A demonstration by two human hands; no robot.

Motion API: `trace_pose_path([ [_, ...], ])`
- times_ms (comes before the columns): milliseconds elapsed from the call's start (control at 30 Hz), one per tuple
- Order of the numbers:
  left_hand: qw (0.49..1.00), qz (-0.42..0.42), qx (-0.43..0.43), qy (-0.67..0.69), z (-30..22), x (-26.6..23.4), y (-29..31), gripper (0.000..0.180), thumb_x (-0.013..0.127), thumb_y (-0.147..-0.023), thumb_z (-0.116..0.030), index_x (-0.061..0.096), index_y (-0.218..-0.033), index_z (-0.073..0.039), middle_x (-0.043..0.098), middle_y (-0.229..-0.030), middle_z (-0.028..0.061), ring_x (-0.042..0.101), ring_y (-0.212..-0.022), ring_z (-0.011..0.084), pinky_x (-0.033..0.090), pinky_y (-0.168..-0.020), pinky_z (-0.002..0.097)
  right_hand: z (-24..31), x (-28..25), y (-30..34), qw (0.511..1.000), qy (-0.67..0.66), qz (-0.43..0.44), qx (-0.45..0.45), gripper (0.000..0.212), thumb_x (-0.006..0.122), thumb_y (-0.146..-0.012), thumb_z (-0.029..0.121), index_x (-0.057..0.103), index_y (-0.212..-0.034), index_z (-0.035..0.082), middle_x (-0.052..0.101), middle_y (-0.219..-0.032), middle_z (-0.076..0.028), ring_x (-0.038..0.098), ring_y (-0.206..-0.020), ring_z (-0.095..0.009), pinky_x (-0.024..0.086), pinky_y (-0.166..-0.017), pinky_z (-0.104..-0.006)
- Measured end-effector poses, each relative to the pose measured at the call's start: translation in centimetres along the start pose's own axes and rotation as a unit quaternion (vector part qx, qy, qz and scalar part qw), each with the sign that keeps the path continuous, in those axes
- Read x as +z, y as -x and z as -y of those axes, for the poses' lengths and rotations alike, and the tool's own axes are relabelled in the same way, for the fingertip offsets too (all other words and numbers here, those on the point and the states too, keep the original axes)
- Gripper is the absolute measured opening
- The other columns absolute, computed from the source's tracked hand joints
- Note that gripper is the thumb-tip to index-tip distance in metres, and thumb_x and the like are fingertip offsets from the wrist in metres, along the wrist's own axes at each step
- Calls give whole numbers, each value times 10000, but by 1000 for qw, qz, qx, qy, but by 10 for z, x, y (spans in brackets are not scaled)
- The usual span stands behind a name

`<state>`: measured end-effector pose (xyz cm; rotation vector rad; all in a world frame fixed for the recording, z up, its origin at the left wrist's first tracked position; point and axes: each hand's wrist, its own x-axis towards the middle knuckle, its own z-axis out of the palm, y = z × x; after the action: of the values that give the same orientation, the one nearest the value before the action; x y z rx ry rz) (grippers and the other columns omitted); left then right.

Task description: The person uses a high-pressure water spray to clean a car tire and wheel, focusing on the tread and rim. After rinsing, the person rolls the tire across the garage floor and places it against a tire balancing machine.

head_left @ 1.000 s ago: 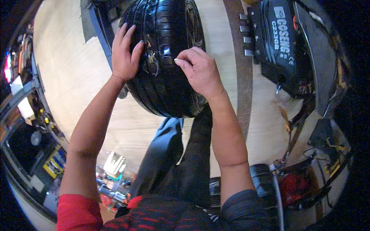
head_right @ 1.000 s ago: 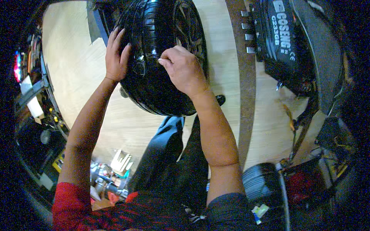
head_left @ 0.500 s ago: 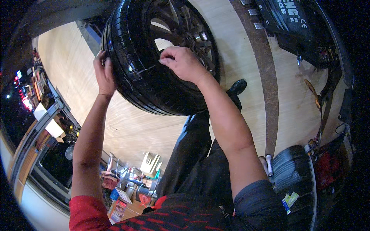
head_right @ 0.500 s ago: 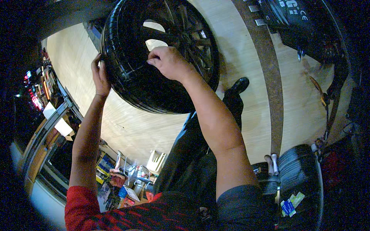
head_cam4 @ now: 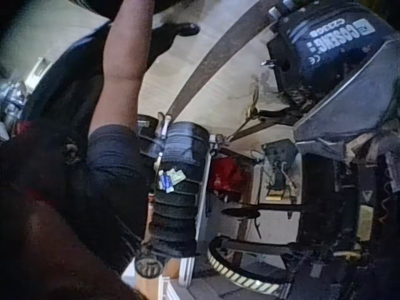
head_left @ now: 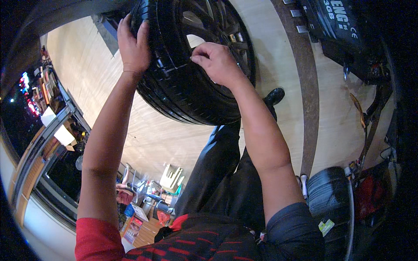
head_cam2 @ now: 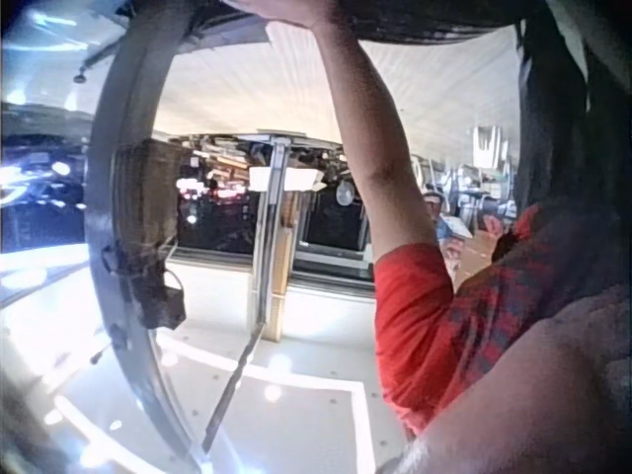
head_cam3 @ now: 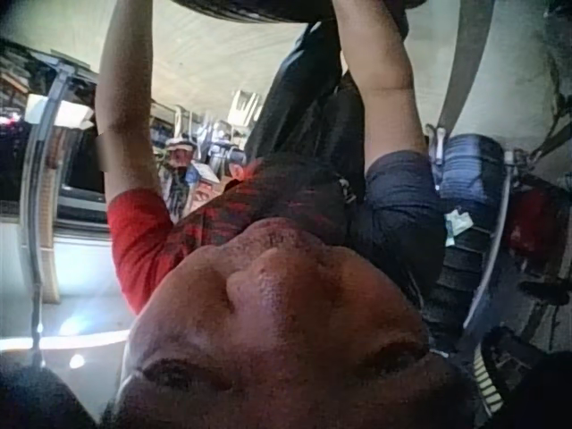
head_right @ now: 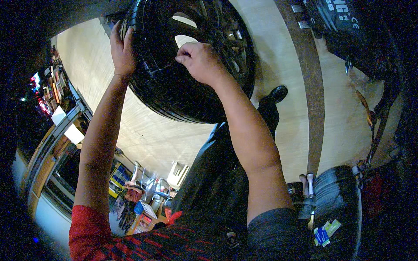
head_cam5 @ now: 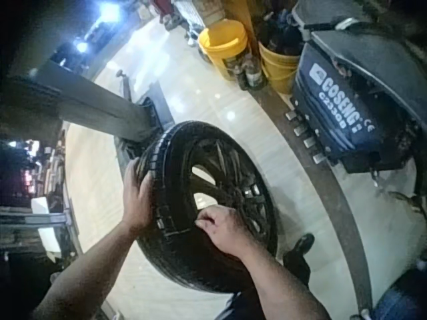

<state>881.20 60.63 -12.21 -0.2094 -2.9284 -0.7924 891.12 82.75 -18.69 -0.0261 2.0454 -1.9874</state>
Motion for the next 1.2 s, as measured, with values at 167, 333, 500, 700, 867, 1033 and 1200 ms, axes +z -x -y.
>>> trace_pose_path([
  [167,999,29,-15,-9,-11,0,-2,593,553,-1013,-368,437,-1421,47,499,-1424,247,473,-1335,361,330,-1143,389,-2,-8,-3,1000,-15,14,-1,207,724,-874,239,736,-949,48,722,-932,-185,705,-862,-338,547,-784,-421],
  [333,998,54,-22,-7,-3,-2,0,546,524,-1030,-368,481,-1411,21,555,-1392,216,523,-1298,319,367,-1115,362,13,-11,-2,999,-13,29,-9,160,720,-872,154,722,-942,11,720,-884,-145,691,-817,-259,531,-762,-356],
  [500,999,44,-26,11,-14,-2,3,521,560,-995,-366,561,-1323,38,549,-1375,243,509,-1291,384,364,-1118,396,23,-15,-1,998,12,64,2,171,728,-865,168,726,-938,14,722,-882,-150,693,-813,-277,537,-763,-360],
  [700,999,39,-27,14,-8,-4,11,525,560,-995,-366,558,-1325,42,558,-1364,245,517,-1283,383,366,-1116,391,12,-11,7,999,-6,53,3,175,734,-858,165,734,-955,19,723,-888,-150,698,-830,-267,540,-777,-362],
  [867,998,39,-22,32,-10,-6,9,516,570,-987,-353,562,-1317,44,562,-1358,244,520,-1279,383,369,-1114,394,18,-7,14,999,2,30,30,173,740,-859,164,731,-955,20,726,-915,-140,697,-846,-259,538,-784,-358],
  [1033,999,29,-27,13,-12,-8,18,501,577,-982,-343,571,-1301,44,567,-1351,240,524,-1272,384,371,-1112,398,23,0,21,999,-22,27,18,166,743,-859,150,730,-956,15,727,-914,-125,696,-836,-241,535,-772,-351],
  [1200,1000,24,-11,8,-10,-8,24,499,573,-984,-336,563,-1311,42,563,-1356,243,515,-1280,393,366,-1116,406,6,8,24,999,-10,13,50,173,743,-861,154,732,-966,17,734,-898,-120,699,-835,-235,535,-770,-353],
])
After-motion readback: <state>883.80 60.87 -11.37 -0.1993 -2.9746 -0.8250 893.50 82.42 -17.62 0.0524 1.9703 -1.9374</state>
